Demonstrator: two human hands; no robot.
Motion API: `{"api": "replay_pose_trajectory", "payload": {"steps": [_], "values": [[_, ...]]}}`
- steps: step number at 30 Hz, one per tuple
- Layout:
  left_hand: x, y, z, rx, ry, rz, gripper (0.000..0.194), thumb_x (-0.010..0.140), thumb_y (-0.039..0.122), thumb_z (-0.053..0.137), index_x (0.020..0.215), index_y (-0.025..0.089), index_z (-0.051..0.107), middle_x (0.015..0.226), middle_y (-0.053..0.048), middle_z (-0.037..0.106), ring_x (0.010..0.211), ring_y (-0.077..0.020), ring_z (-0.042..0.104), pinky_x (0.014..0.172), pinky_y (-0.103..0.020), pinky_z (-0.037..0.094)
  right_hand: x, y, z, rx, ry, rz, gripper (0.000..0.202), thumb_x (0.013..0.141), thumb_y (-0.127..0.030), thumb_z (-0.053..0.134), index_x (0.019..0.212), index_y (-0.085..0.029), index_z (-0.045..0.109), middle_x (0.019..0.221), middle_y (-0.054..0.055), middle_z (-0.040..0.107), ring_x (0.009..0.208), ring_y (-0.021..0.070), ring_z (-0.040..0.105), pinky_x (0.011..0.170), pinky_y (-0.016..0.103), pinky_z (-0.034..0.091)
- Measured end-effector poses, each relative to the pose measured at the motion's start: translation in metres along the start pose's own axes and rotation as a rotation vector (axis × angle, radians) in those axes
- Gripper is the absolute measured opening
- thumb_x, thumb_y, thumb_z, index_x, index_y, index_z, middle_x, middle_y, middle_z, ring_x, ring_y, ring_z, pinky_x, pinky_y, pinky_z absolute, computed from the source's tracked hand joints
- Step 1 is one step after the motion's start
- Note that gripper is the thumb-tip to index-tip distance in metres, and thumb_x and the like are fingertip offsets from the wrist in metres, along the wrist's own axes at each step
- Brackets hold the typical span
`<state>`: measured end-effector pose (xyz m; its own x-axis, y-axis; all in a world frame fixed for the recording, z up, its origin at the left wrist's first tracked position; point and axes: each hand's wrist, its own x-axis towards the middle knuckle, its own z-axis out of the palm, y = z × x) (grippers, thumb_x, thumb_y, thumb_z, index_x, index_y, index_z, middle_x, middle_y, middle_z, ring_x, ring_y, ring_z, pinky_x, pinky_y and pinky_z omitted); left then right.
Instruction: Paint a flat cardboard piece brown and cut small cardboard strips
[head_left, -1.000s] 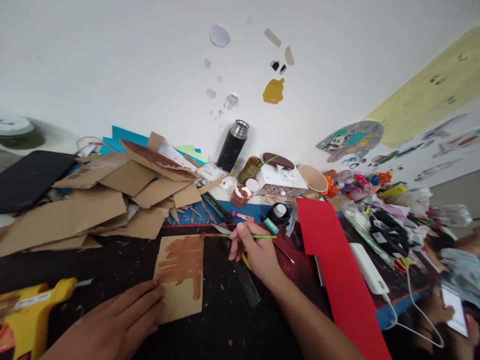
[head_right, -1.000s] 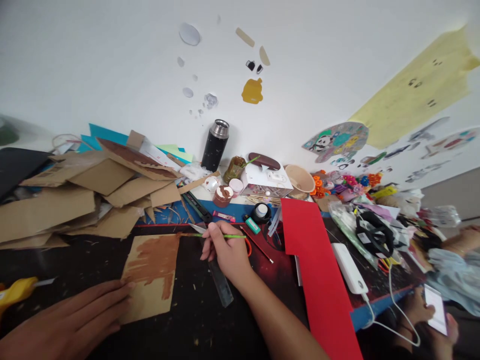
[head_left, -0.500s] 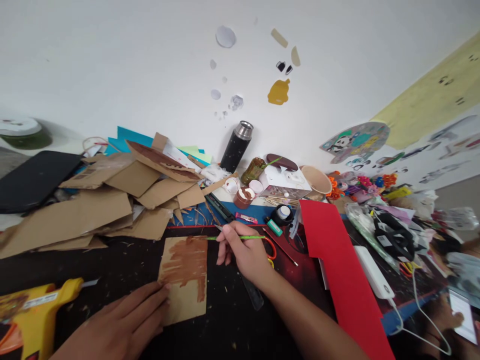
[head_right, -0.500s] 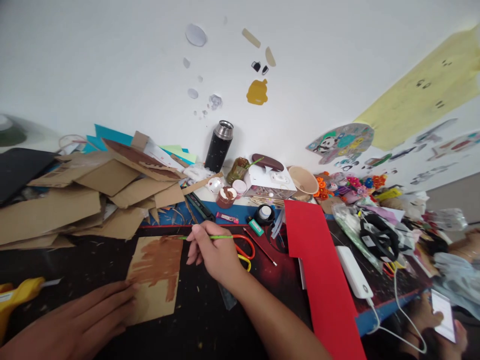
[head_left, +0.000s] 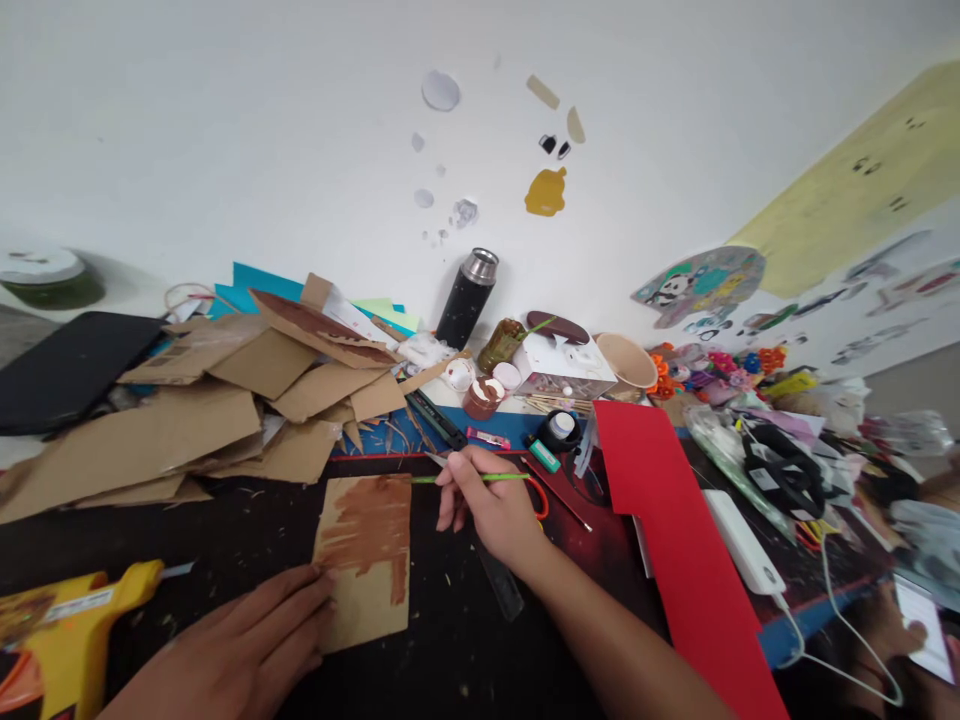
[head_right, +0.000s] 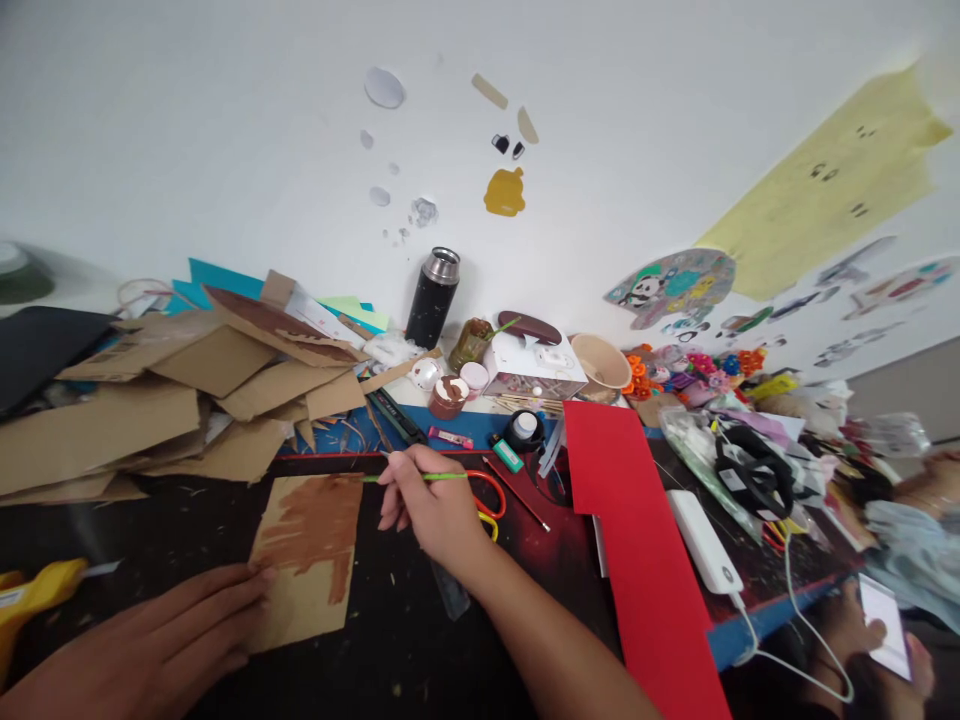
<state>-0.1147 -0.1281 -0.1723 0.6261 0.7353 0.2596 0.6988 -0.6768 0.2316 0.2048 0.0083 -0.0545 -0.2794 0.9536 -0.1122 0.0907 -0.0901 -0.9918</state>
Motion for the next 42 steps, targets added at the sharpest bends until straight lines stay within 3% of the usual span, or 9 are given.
{"api": "replay_pose_trajectory", "payload": {"steps": [12,22,28,38,42], "values": [[0.002,-0.001,-0.004,-0.081,0.012,-0.053,0.041,0.106,0.028,0.07,0.143,0.042,0.081,0.155,0.003,0.078,0.142,-0.0245,0.075,0.12,-0.038,0.062,-0.011,0.004,-0.024,0.021,0.065,-0.015,0.062,0.101,-0.081,0.07,0.089,-0.02,0.069,0.058,-0.002,0.067,0.046,0.0137,0.068,0.043,0.019,0.046],[0.0,-0.003,0.001,0.013,0.0,-0.016,0.048,0.105,0.025,0.067,0.149,0.042,0.076,0.159,0.004,0.075,0.141,-0.0252,0.076,0.117,-0.039,0.064,-0.016,0.004,-0.025,0.02,0.063,-0.001,0.062,0.102,-0.081,0.07,0.089,-0.02,0.068,0.057,-0.002,0.067,0.045,0.0133,0.067,0.044,0.019,0.046],[0.009,0.001,-0.007,0.009,0.045,0.006,0.038,0.108,0.033,0.065,0.141,0.04,0.082,0.15,0.003,0.081,0.137,-0.0251,0.079,0.116,-0.037,0.064,-0.025,0.001,-0.027,0.041,0.006,0.059,0.065,0.101,-0.083,0.068,0.088,-0.019,0.069,0.053,-0.002,0.067,0.043,0.0134,0.066,0.044,0.019,0.046],[0.016,0.007,-0.012,0.0,0.12,0.038,0.042,0.109,0.031,0.063,0.147,0.039,0.078,0.149,0.003,0.082,0.134,-0.0235,0.08,0.113,-0.035,0.064,-0.008,-0.001,-0.014,0.007,0.045,-0.025,0.061,0.104,-0.078,0.068,0.093,-0.019,0.072,0.061,-0.001,0.07,0.048,0.0147,0.071,0.045,0.02,0.049],[0.009,0.009,-0.009,-0.014,0.045,-0.017,0.054,0.102,0.019,0.066,0.152,0.04,0.074,0.156,0.003,0.078,0.14,-0.0242,0.076,0.117,-0.036,0.063,-0.005,0.002,-0.012,0.01,0.058,-0.01,0.06,0.103,-0.079,0.068,0.09,-0.02,0.07,0.06,-0.002,0.068,0.049,0.0146,0.07,0.044,0.019,0.048]]}}
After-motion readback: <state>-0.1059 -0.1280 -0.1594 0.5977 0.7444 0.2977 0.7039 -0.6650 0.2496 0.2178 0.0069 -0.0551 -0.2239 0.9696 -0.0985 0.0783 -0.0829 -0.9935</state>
